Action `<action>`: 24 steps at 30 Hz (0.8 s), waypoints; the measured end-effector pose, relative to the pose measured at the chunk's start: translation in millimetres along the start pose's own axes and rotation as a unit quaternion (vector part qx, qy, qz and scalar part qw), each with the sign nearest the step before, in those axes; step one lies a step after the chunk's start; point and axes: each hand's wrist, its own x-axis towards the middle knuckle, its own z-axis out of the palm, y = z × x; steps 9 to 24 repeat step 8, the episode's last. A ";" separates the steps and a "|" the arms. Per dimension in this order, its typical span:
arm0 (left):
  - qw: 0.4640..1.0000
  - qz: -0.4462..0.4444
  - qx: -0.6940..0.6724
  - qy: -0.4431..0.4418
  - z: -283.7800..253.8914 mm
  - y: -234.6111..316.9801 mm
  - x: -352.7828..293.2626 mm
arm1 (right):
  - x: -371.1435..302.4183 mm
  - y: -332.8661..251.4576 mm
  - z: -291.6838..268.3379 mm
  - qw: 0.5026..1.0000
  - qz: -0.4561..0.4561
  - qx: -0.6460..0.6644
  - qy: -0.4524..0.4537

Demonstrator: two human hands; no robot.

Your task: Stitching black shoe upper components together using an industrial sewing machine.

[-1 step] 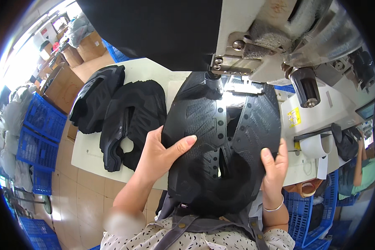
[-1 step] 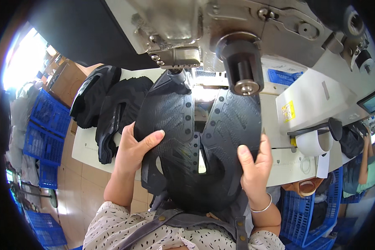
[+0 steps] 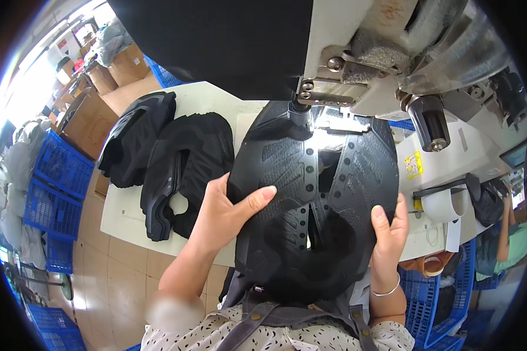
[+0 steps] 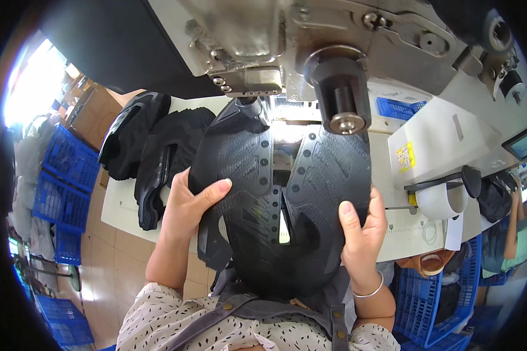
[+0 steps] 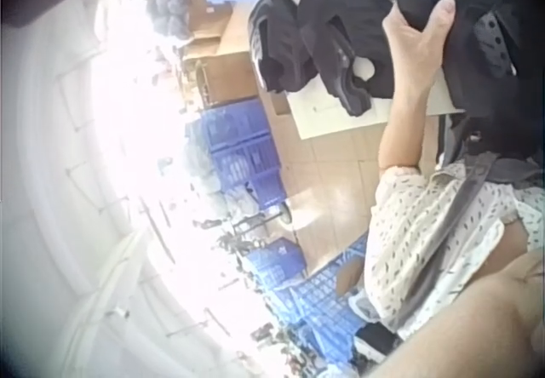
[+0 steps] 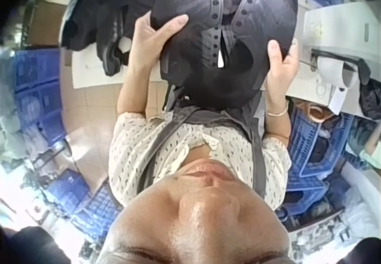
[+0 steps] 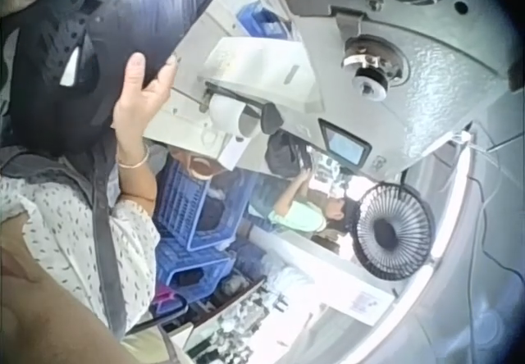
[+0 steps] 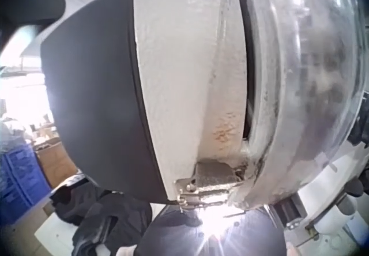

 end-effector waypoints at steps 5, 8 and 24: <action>1.000 0.000 0.018 0.007 -3.3 0.6 19.4 | 20.5 -7.9 5.5 0.998 -0.041 -0.050 0.001; 1.000 -0.001 0.006 0.003 -3.9 1.6 29.8 | 27.6 -7.4 6.3 0.998 -0.049 -0.042 -0.010; 1.000 -0.001 0.006 0.003 -3.9 1.6 29.8 | 27.6 -7.4 6.3 0.998 -0.049 -0.042 -0.010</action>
